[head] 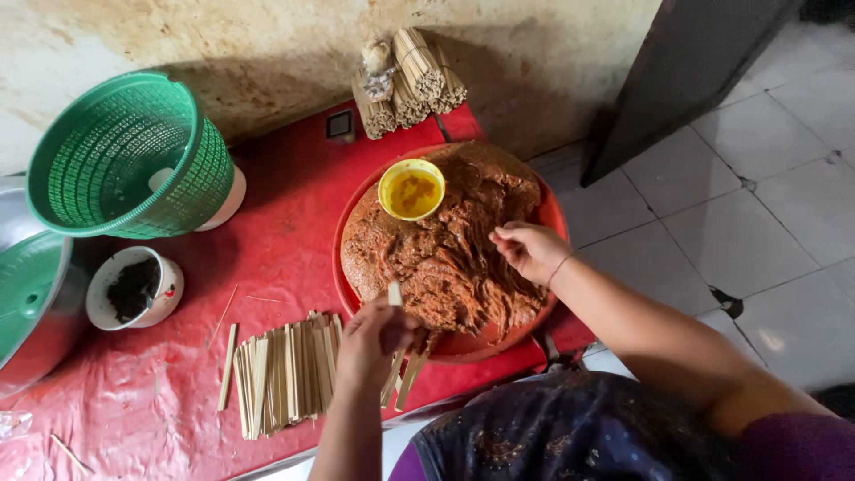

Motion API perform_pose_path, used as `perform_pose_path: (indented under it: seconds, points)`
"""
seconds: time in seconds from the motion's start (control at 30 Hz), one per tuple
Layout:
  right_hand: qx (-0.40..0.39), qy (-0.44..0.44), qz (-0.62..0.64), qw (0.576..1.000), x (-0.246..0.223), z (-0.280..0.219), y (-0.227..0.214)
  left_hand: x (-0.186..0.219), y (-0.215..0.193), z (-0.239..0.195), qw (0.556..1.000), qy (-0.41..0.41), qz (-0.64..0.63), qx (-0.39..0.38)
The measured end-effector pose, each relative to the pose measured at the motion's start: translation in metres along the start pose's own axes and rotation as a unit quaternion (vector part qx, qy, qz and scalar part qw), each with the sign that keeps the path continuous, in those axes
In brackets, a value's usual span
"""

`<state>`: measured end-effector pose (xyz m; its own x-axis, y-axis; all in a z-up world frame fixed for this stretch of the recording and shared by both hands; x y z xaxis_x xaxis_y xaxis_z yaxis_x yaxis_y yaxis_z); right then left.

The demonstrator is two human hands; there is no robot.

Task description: The person prepares satay by picking up skewers and pressing portions of ground meat around them by hand.

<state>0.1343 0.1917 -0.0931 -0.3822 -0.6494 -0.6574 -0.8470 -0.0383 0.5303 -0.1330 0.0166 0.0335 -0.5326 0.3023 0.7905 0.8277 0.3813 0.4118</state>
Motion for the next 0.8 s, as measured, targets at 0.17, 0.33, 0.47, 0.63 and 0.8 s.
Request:
perform_pose_path:
  seconds: [0.17, 0.33, 0.47, 0.63, 0.8]
  points:
    - [0.023, -0.067, -0.118, 0.99, -0.018, -0.013, 0.044, -0.039, 0.061, 0.004, 0.974, -0.036, -0.109, -0.195]
    - [-0.05, -0.108, -0.097, 0.988, -0.038, -0.066, 0.096, -0.083, 0.06, 0.031, 0.972, 0.056, -0.033, -0.224]
    - [-0.107, -0.067, -0.011, 0.992, -0.061, -0.136, 0.148, -0.084, 0.077, 0.022, 0.968, 0.056, -0.02, -0.242]
    - [-0.06, -0.112, 0.042, 0.991, -0.022, -0.08, 0.112, -0.103, 0.081, 0.025, 0.979, 0.048, -0.036, -0.195]
    - [-0.07, -0.2, 0.04, 0.976, -0.028, -0.099, 0.127, -0.081, 0.085, 0.005, 0.991, 0.066, 0.047, -0.111]
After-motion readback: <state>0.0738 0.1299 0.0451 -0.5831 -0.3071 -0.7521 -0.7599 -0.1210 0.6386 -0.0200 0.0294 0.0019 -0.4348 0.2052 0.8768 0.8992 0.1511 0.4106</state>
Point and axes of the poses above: each hand's wrist, its own z-axis towards the middle knuckle, its own y-axis out of the palm, x = y × z, the point moved 4 cm from there along z, towards the middle knuckle, and after that the axes turned 13 degrees about -z, right-handed, at the moved point
